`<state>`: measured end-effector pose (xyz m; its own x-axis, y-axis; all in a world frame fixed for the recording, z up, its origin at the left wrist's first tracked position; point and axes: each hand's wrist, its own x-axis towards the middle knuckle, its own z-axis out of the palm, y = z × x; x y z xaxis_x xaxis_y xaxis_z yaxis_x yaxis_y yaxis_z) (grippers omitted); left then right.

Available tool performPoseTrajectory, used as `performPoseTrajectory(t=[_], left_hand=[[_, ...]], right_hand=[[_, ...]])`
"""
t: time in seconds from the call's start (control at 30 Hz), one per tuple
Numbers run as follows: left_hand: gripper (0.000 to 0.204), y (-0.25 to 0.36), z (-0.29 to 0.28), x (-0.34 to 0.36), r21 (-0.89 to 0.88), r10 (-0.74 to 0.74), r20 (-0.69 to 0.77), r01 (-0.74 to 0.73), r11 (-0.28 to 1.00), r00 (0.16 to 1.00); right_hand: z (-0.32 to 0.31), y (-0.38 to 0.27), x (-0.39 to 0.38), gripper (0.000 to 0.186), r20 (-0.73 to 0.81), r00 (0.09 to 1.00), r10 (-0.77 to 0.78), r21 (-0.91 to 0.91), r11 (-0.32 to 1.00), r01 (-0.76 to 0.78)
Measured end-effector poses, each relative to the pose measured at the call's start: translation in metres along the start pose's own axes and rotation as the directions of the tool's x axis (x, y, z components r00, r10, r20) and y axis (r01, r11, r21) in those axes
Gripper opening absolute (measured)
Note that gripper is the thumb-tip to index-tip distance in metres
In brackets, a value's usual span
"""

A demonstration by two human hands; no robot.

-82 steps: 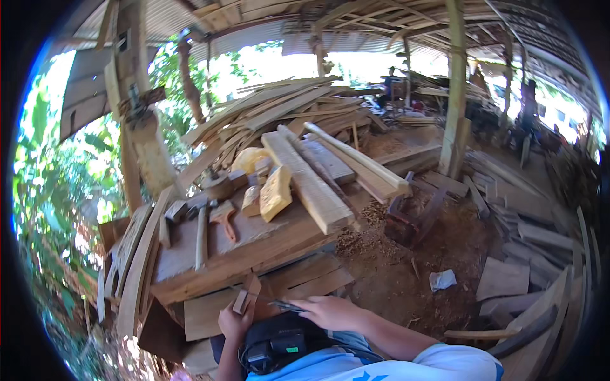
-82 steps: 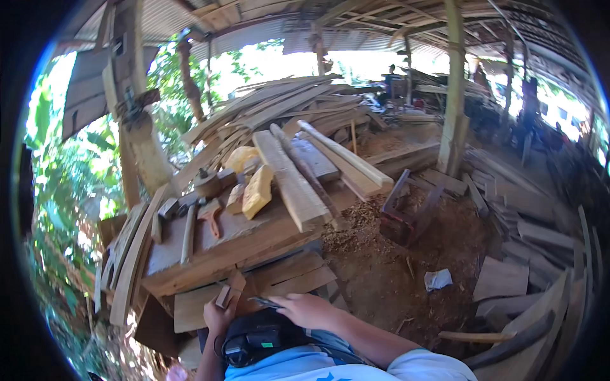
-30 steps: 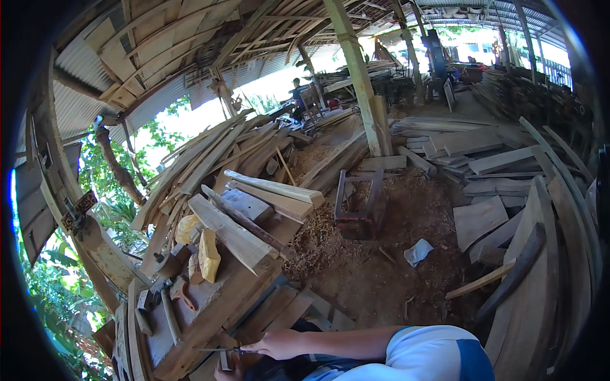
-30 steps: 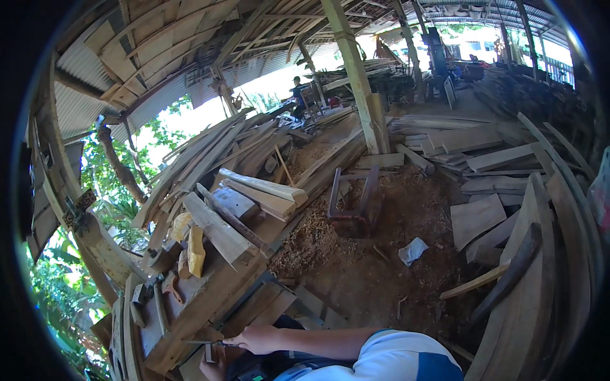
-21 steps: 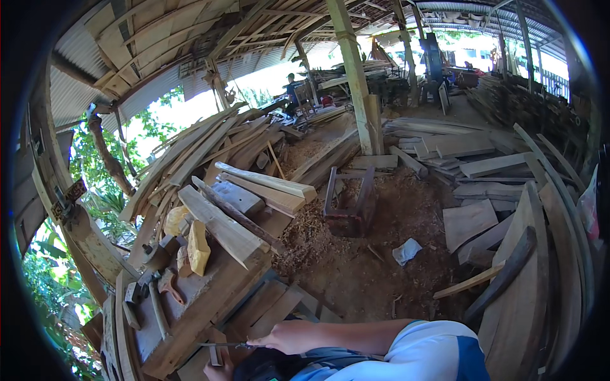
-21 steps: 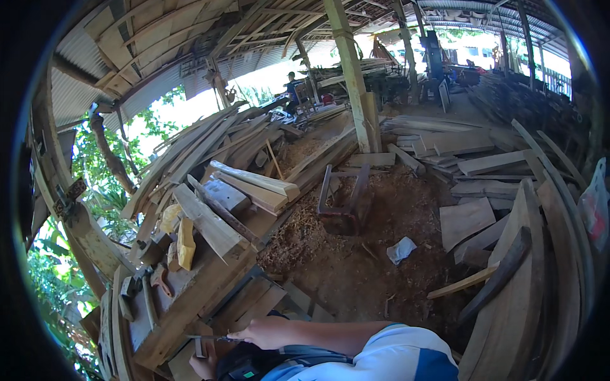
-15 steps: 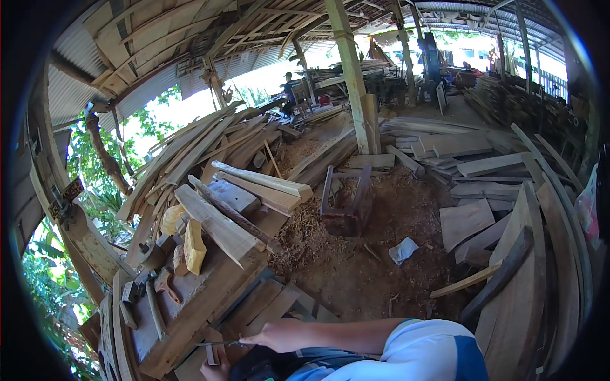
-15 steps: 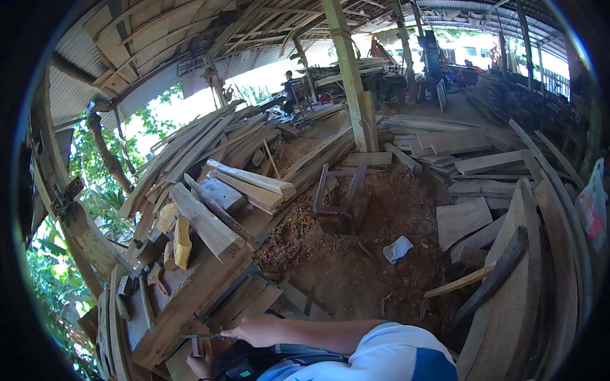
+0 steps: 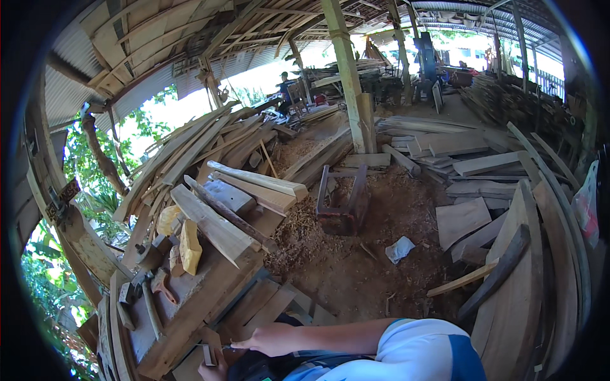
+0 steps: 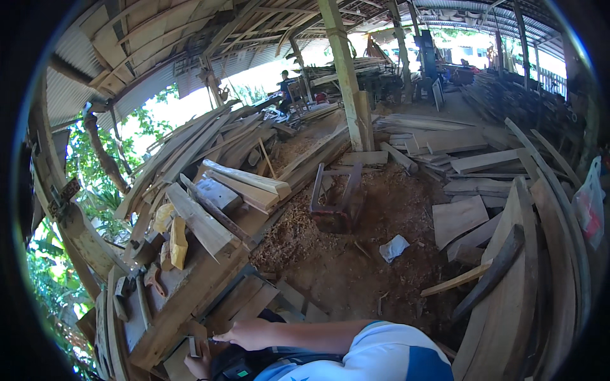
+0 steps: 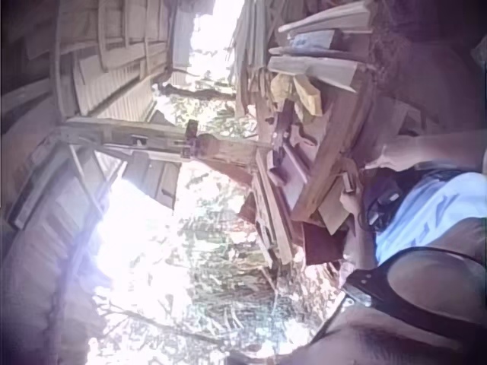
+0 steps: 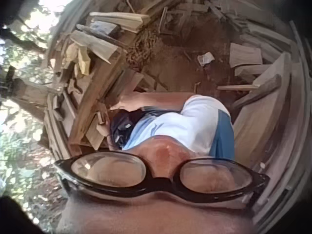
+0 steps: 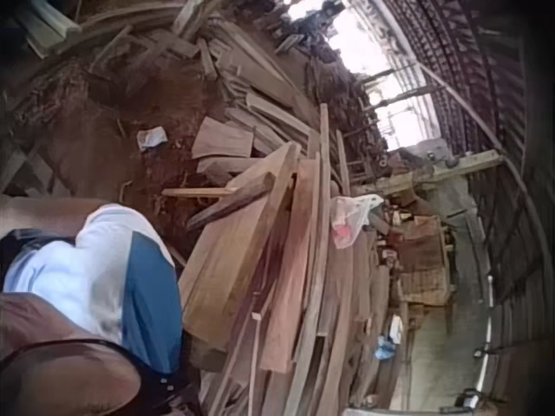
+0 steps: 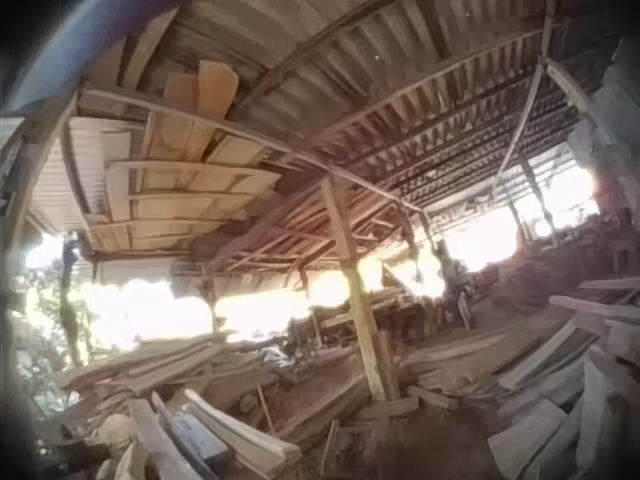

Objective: Cutting and brushing a small piece of wood at a workbench.

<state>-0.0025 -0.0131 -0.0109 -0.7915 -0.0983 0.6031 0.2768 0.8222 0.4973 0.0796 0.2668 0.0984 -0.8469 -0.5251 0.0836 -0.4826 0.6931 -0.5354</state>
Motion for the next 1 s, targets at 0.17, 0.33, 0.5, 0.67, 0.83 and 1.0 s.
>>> performPoseTrajectory(t=[0.17,0.33,0.5,0.67,0.83,1.0], left_hand=[[0.063,-0.006,0.002,0.003,0.023,0.048,-0.045,-0.047,0.999,0.998],[0.064,-0.005,0.002,-0.002,0.054,-0.052,0.031,0.05,0.997,0.998],[0.065,-0.008,0.003,0.003,0.05,-0.021,0.016,0.02,0.999,1.0],[0.05,-0.017,0.009,0.004,-0.038,0.031,0.042,-0.03,0.999,0.999],[0.057,-0.004,0.009,-0.002,-0.008,-0.041,-0.023,0.041,0.999,0.999],[0.054,0.008,0.0,0.006,-0.064,-0.071,0.041,0.074,0.995,0.997]], right_hand=[[0.0,0.0,0.004,0.045,-0.06,0.997,-0.053,0.021,0.998,0.054],[0.003,0.016,-0.03,0.045,-0.053,0.998,0.032,0.141,0.99,-0.024],[0.01,0.002,0.014,0.047,-0.073,0.997,-0.026,0.109,0.993,0.034],[-0.002,0.008,-0.019,0.048,-0.035,0.999,0.005,0.09,0.996,-0.002],[0.006,0.008,-0.032,0.047,-0.063,0.996,0.058,0.13,0.99,-0.049],[0.017,0.006,0.019,0.048,-0.102,0.995,-0.002,0.102,0.995,0.013]])
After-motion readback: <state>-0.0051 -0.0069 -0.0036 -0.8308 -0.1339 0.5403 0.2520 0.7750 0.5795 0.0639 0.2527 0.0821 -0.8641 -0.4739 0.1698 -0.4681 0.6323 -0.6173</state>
